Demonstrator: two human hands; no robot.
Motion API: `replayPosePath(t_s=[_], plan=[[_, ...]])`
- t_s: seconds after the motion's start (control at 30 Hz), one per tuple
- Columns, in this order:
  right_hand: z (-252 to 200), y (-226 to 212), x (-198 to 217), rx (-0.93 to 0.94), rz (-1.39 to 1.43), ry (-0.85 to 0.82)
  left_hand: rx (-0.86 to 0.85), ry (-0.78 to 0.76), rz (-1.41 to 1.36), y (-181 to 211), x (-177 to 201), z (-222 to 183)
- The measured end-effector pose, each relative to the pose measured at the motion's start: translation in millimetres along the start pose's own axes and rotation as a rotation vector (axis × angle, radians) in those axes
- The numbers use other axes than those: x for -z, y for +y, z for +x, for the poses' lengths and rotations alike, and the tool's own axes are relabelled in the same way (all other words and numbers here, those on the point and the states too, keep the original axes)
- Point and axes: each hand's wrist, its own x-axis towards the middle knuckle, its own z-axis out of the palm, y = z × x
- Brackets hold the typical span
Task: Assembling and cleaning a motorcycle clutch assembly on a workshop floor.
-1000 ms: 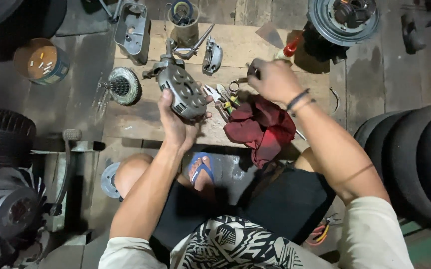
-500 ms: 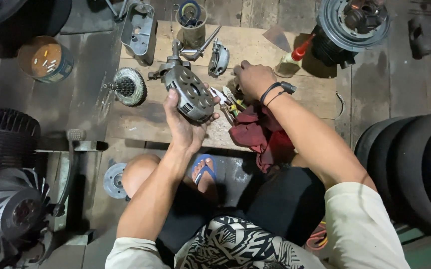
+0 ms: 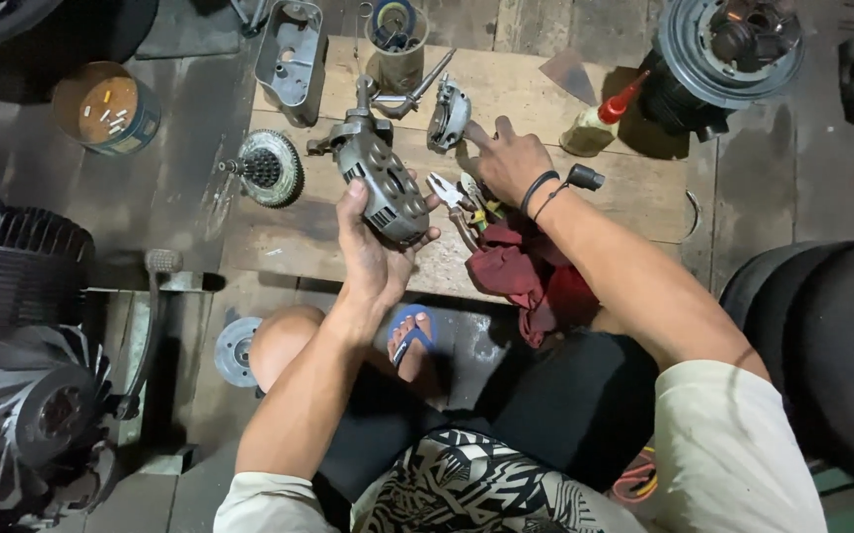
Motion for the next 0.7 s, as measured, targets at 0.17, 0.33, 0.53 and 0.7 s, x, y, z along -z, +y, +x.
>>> replayPosePath(t_s=[0.17,0.33,0.53,0.7], plan=[[0,4,3,-0.005,-0.065,-0.025,-0.005,-0.003,0.014,2,-1,-3],[0,6,6,0.064,-0.102,-0.057,-0.009,-0.004,0.038,3,-1,-4],[2,4,2,0.090,-0.090,-0.140,-0.013,-0.018,0.057,7,-9,-10],[0,9,5,0.054,-0.125,-0.042,0.002,-0.019,0.040,6,-5,-10]])
